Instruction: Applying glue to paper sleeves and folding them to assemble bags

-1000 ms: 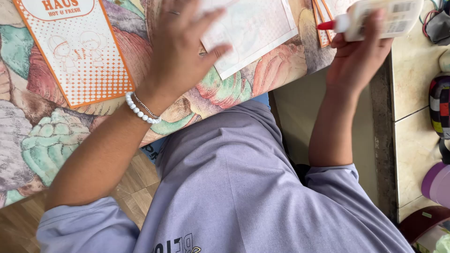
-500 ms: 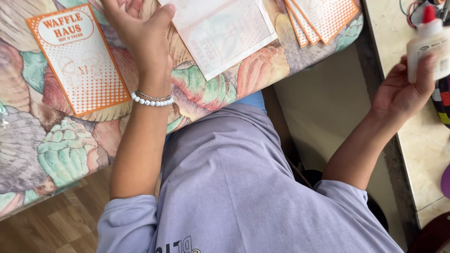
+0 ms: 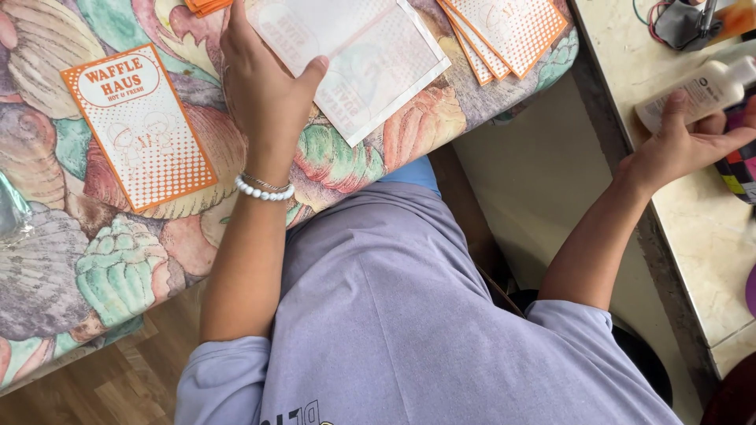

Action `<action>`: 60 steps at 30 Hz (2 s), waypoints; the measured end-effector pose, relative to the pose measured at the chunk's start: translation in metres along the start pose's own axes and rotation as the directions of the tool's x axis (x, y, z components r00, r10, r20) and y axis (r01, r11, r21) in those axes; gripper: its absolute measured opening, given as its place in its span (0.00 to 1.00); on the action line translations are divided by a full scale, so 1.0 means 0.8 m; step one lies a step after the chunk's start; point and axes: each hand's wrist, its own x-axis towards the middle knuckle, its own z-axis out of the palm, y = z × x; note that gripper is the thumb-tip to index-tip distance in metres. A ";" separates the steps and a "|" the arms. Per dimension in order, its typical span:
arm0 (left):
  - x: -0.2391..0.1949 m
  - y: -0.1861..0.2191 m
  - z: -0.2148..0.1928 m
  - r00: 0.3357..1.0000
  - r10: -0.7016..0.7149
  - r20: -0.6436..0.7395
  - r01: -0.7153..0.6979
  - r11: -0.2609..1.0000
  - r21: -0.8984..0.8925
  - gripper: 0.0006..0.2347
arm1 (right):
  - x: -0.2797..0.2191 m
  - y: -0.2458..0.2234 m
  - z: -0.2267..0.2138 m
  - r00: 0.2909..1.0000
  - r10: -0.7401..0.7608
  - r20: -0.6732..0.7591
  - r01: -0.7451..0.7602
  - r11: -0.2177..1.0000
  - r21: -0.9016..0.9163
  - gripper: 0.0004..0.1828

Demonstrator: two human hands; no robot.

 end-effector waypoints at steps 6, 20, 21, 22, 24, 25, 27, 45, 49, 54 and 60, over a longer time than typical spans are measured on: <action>0.009 0.018 -0.003 0.994 -0.105 -0.013 0.102 0.921 0.375 0.50 | 0.003 -0.030 0.032 0.935 -0.310 0.174 0.342 0.916 -0.208 0.30; -0.017 -0.038 -0.037 0.991 0.080 0.110 -0.099 0.978 0.182 0.54 | -0.003 -0.028 0.027 0.916 -0.332 0.225 0.318 0.943 0.099 0.40; -0.016 -0.042 -0.036 0.987 0.120 0.107 -0.123 0.992 0.023 0.59 | -0.003 -0.032 0.034 0.900 -0.354 0.255 0.336 0.935 0.115 0.35; -0.017 -0.046 -0.034 0.987 0.119 0.105 -0.122 0.992 0.024 0.59 | -0.001 -0.027 0.028 0.899 -0.354 0.256 0.335 0.935 0.117 0.35; -0.018 -0.054 -0.030 0.990 0.117 0.073 -0.109 0.988 -0.110 0.57 | 0.004 -0.018 0.017 0.937 -0.290 0.194 0.286 0.957 0.049 0.35; -0.017 -0.050 -0.033 0.990 0.116 0.074 -0.107 0.988 -0.111 0.57 | -0.005 -0.040 0.030 0.937 -0.290 0.196 0.286 0.957 0.047 0.35; -0.016 -0.044 -0.039 0.986 0.167 0.026 -0.166 0.985 -0.043 0.56 | -0.022 -0.082 0.059 0.755 -0.656 0.000 0.651 0.748 -0.132 0.14; -0.060 -0.014 -0.053 0.999 0.032 -0.028 -0.020 0.935 0.353 0.54 | -0.199 -0.139 0.438 0.348 0.251 0.903 0.153 0.935 -0.319 0.16; -0.061 -0.025 -0.044 0.999 0.009 -0.033 0.004 0.933 0.359 0.55 | -0.188 -0.133 0.438 0.253 0.237 0.938 -0.134 0.969 -0.209 0.07; -0.065 -0.045 -0.037 0.963 0.209 -0.171 -0.248 0.936 -0.251 0.54 | -0.168 -0.161 0.400 0.220 0.173 0.960 -0.385 0.920 -0.078 0.23; -0.083 -0.019 -0.077 0.991 0.031 -0.132 -0.120 0.660 -0.742 0.38 | -0.163 -0.189 0.340 0.124 -0.020 0.992 -0.240 0.969 0.050 0.34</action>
